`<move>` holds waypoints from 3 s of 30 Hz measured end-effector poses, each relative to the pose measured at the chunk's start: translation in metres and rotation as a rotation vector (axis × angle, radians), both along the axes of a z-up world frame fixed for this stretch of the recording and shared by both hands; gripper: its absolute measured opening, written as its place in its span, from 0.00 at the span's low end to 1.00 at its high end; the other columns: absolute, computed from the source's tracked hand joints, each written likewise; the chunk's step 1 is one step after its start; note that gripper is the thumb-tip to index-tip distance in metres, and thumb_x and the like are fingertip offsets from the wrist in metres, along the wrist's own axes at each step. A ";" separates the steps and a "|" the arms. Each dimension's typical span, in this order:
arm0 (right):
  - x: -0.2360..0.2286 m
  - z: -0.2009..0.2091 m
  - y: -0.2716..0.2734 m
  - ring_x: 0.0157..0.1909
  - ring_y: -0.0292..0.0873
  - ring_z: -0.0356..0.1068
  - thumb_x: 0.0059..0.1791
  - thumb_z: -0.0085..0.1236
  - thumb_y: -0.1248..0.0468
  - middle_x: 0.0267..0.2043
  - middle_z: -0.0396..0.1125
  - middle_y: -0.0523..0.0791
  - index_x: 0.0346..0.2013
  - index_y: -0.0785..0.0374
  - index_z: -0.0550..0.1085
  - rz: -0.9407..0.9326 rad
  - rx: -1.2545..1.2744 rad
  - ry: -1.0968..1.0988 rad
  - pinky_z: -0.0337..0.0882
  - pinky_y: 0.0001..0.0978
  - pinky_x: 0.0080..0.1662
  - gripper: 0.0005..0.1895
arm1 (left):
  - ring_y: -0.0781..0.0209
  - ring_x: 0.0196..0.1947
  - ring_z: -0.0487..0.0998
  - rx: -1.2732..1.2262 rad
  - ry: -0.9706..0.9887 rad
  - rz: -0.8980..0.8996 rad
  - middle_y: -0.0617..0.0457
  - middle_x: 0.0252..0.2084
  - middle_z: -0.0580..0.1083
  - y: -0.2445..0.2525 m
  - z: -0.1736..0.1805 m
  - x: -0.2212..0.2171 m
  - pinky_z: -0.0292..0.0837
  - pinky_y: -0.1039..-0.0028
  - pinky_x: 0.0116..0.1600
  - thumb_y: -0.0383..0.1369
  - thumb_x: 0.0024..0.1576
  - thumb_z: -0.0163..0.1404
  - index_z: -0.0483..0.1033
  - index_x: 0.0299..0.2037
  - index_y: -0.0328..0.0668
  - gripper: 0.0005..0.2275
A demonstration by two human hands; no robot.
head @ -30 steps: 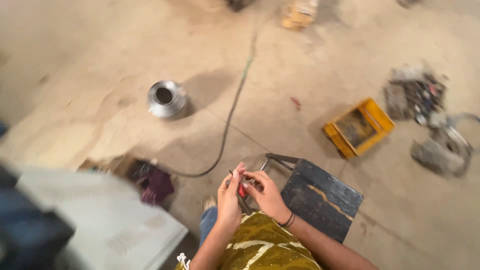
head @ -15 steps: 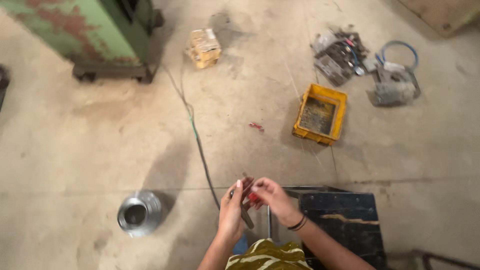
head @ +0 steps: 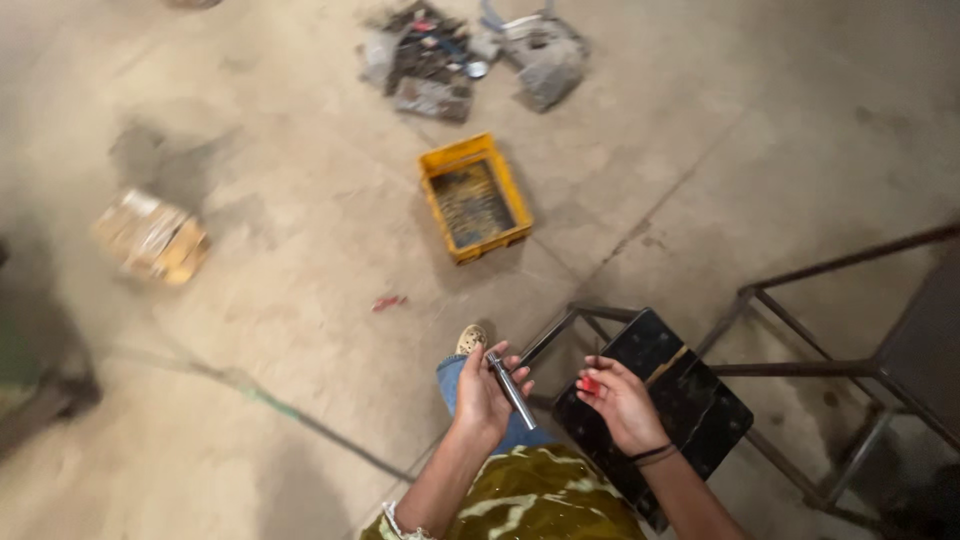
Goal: The person operates a grinding machine and a lathe in a workshop. They place small metal parts into the machines, adjust controls, and retrieve finished pieces. The person also wipes a metal tool with a cloth.
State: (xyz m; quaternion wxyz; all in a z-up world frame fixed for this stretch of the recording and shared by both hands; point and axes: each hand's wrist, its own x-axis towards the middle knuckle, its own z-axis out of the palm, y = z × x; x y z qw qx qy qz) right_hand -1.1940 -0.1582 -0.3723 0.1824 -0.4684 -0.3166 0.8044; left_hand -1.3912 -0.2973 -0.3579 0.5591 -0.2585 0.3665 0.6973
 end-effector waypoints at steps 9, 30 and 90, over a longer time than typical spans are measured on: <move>-0.115 0.050 0.136 0.45 0.46 0.74 0.54 0.46 0.65 0.40 0.74 0.48 0.46 0.64 0.72 -0.246 -0.121 0.365 0.74 0.42 0.51 0.09 | 0.65 0.27 0.70 0.077 0.285 -0.538 0.57 0.31 0.70 0.205 0.040 -0.107 0.66 0.72 0.34 0.40 0.63 0.47 0.76 0.51 0.43 0.13; -0.088 0.155 0.511 0.64 0.60 0.66 0.57 0.42 0.62 0.28 0.66 0.47 0.42 0.64 0.70 -0.867 0.150 0.939 0.55 0.58 0.68 0.10 | 0.77 0.14 0.57 0.711 0.776 -1.428 0.64 0.15 0.64 0.731 0.128 -0.076 0.49 0.80 0.20 0.34 0.62 0.52 0.83 0.48 0.34 0.12; 1.081 -0.051 1.134 0.61 0.55 0.68 0.59 0.46 0.57 0.54 0.69 0.52 0.49 0.62 0.70 -2.548 0.531 0.138 0.67 0.49 0.64 0.12 | 0.61 0.20 0.66 -0.022 -0.090 -2.431 0.55 0.23 0.67 1.559 -0.033 1.235 0.63 0.69 0.28 0.45 0.60 0.46 0.71 0.42 0.44 0.13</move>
